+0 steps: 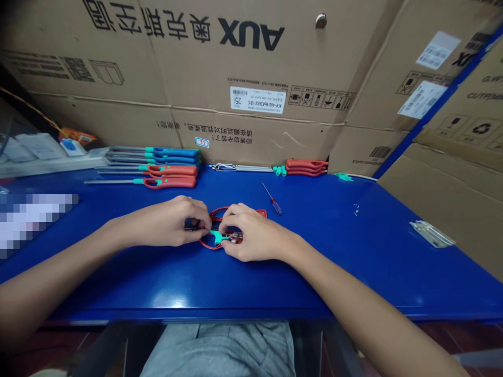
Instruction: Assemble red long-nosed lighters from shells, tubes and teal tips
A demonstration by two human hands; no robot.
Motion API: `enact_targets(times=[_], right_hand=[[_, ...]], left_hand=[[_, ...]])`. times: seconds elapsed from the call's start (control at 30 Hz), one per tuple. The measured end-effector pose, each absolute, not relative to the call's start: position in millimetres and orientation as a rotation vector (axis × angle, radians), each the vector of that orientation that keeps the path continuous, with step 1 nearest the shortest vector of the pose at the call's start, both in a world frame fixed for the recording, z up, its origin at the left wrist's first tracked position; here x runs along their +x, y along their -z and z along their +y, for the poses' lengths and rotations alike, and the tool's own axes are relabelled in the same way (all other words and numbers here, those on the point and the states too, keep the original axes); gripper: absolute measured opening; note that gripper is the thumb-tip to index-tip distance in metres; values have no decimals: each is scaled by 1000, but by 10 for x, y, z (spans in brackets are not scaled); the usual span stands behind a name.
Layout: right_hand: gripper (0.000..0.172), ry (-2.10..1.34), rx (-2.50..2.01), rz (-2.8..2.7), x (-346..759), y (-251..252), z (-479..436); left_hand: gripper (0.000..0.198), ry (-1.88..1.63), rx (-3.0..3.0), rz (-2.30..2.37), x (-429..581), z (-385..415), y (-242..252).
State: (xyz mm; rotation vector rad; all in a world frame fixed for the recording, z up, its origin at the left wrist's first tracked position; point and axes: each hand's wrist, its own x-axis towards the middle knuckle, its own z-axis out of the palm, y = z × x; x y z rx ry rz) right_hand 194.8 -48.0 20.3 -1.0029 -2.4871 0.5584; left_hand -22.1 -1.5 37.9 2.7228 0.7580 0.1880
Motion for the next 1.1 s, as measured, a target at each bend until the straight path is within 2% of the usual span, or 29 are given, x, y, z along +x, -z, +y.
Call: enact_targets(times=[0.77,1.1], right_hand=[[13,-517,-1034,-2524,1957,-184,-482],[13,-452,-1003,-2535,1976,-218,-490]], left_hand=[[13,-71,2692,816,-227,-40,-440],[21,-92,2712,861,-264,-19,-473]])
